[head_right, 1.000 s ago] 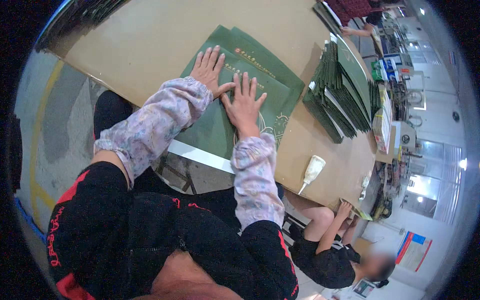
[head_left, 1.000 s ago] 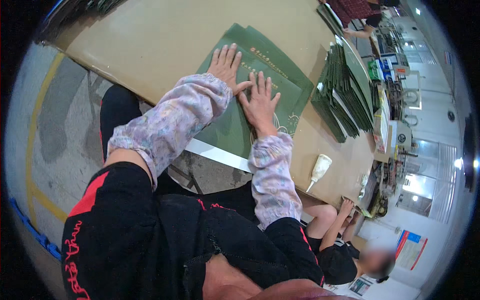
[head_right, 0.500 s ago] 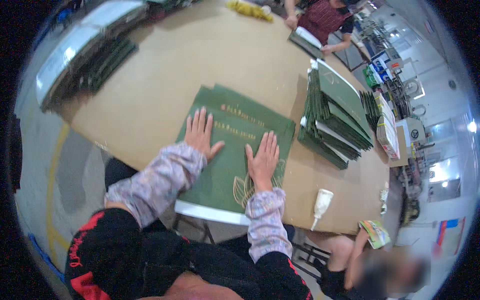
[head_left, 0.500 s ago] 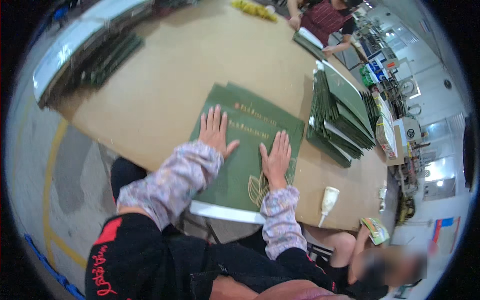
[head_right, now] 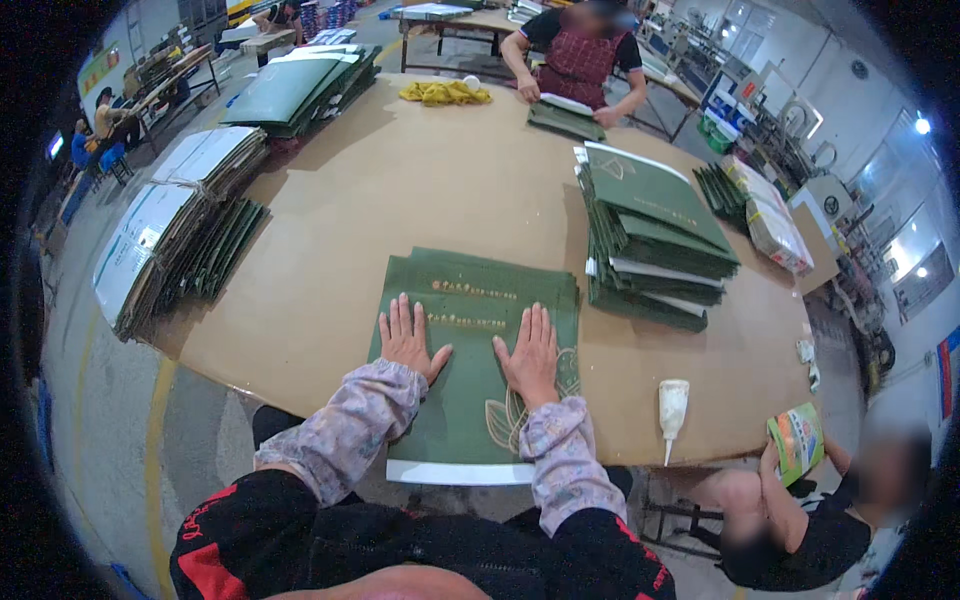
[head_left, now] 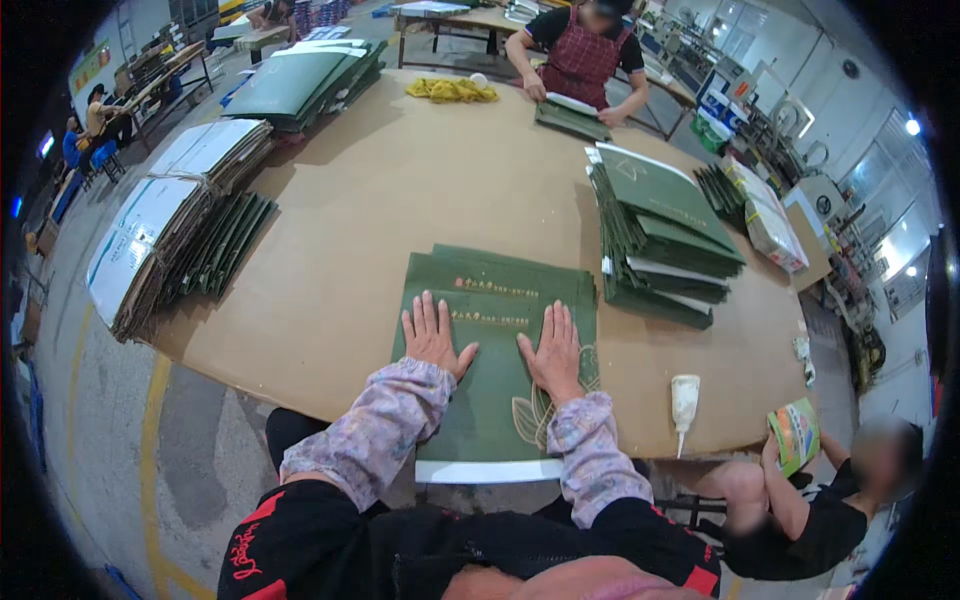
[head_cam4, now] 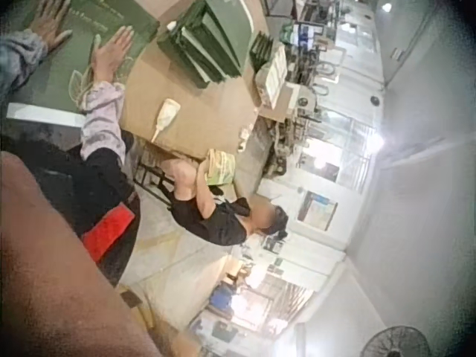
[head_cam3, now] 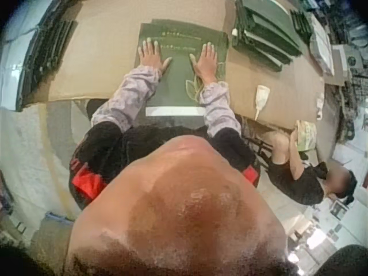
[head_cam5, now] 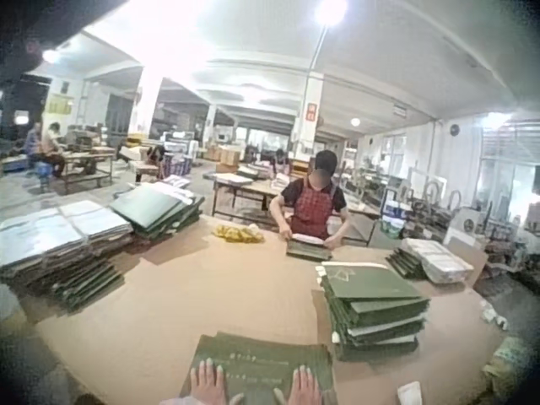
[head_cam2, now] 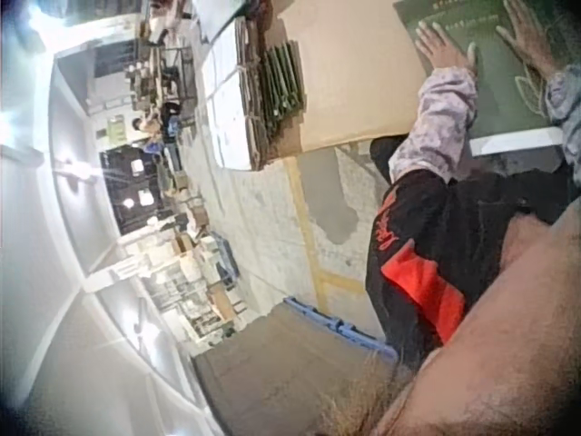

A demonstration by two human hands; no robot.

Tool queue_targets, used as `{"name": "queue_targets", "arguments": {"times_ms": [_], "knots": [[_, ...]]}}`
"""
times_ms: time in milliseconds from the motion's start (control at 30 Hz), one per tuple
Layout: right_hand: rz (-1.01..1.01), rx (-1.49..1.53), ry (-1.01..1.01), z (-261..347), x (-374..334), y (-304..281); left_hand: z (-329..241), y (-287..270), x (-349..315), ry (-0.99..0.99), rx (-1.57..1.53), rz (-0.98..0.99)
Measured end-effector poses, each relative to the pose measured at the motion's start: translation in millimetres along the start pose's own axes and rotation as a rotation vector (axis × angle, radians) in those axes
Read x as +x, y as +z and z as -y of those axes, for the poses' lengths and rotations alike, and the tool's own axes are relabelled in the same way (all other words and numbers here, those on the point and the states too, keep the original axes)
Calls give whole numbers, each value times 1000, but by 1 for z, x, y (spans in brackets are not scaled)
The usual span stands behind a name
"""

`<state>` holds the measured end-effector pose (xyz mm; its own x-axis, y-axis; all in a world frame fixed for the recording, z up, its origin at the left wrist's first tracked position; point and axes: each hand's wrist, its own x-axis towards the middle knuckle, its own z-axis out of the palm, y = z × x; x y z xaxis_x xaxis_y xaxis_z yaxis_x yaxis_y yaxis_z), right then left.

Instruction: The person is gluing and folding paper folders/boxes at a factory workbench.

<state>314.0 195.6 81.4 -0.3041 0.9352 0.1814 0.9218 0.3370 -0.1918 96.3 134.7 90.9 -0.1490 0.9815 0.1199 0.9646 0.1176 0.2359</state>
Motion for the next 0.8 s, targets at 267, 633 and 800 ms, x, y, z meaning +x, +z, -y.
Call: {"name": "queue_targets", "arguments": {"times_ms": [267, 633, 800], "knots": [[30, 15, -229, -18, -89, -20, 2, 12, 13, -14, 77, -42], [-46, 8, -192, -20, -130, -19, 40, 11, -91, 650, 21, 62], [-65, 21, -217, -28, -136, -24, 45, -33, -165, 708, -14, 360]]}}
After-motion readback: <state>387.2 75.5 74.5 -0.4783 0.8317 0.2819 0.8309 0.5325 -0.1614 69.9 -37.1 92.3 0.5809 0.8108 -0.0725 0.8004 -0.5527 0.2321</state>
